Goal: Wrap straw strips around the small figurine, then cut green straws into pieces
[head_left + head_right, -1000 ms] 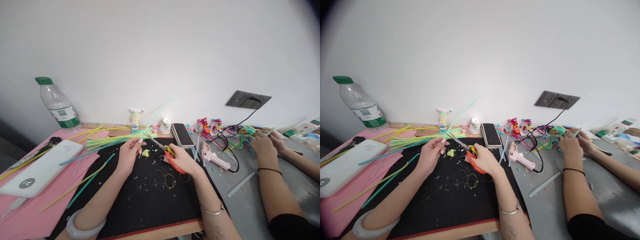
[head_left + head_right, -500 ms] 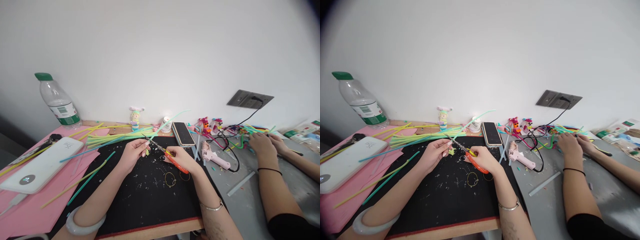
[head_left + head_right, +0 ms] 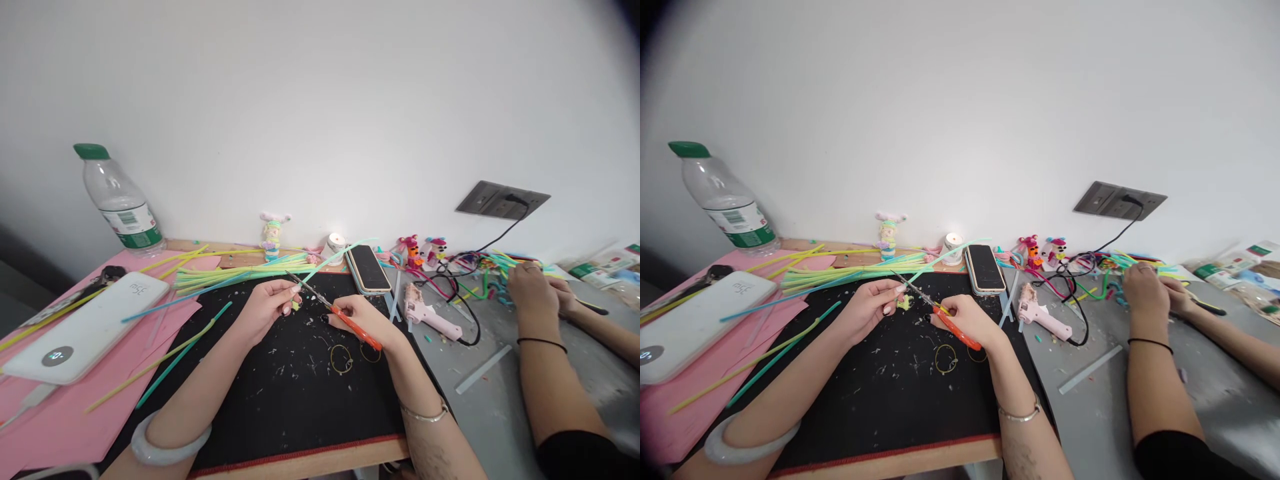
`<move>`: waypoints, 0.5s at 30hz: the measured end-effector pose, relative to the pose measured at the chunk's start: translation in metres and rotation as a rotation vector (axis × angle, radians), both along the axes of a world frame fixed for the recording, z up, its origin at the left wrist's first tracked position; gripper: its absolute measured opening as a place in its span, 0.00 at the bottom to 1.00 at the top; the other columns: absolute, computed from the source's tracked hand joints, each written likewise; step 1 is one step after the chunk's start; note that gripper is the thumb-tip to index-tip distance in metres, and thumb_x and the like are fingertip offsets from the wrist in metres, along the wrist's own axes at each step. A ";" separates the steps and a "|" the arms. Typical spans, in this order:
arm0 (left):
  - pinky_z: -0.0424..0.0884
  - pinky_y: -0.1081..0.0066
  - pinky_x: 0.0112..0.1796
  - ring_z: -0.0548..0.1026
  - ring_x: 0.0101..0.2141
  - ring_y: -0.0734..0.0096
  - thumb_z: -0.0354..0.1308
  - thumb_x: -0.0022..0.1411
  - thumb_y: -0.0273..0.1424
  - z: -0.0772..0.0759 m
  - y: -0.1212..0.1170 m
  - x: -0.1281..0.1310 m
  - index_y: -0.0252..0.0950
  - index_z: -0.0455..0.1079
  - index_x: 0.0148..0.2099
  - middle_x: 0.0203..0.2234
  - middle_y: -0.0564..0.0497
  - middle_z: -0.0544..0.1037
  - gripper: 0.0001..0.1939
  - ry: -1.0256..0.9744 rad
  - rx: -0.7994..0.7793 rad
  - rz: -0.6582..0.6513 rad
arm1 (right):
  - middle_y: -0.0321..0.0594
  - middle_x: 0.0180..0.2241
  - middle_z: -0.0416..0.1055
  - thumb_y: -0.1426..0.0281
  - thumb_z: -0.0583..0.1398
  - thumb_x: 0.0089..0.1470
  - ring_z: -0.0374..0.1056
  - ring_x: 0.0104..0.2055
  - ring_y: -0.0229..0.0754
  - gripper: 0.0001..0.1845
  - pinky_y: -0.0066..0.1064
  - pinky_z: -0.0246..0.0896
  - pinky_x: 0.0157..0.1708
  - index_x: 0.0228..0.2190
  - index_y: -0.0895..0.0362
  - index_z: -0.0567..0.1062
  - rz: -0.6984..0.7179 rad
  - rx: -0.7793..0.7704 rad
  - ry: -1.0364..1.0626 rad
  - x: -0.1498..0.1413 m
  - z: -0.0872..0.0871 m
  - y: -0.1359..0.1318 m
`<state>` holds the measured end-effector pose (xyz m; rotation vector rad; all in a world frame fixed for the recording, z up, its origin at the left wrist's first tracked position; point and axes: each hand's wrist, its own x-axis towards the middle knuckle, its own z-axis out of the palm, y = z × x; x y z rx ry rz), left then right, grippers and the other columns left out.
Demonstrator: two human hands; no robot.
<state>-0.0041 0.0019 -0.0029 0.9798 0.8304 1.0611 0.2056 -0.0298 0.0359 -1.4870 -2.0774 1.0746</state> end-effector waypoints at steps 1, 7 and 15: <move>0.57 0.76 0.21 0.59 0.18 0.83 0.65 0.48 0.36 0.000 0.000 0.000 0.32 0.73 0.31 0.23 0.51 0.74 0.11 0.001 -0.007 -0.003 | 0.29 0.19 0.45 0.63 0.55 0.49 0.42 0.22 0.31 0.18 0.25 0.36 0.20 0.17 0.56 0.54 0.004 0.002 -0.018 0.000 0.000 0.000; 0.56 0.77 0.20 0.58 0.17 0.84 0.65 0.48 0.36 0.002 0.000 -0.002 0.32 0.73 0.30 0.23 0.50 0.73 0.12 0.018 -0.021 -0.024 | 0.29 0.17 0.45 0.66 0.54 0.48 0.41 0.21 0.30 0.16 0.25 0.36 0.19 0.16 0.56 0.54 0.003 0.017 -0.060 -0.002 0.002 -0.002; 0.58 0.76 0.20 0.59 0.18 0.84 0.66 0.47 0.37 0.004 0.002 -0.005 0.32 0.73 0.30 0.24 0.51 0.73 0.13 -0.014 -0.011 0.051 | 0.29 0.18 0.45 0.61 0.55 0.47 0.41 0.21 0.30 0.19 0.25 0.37 0.19 0.15 0.56 0.54 -0.094 0.113 -0.120 0.002 -0.008 0.005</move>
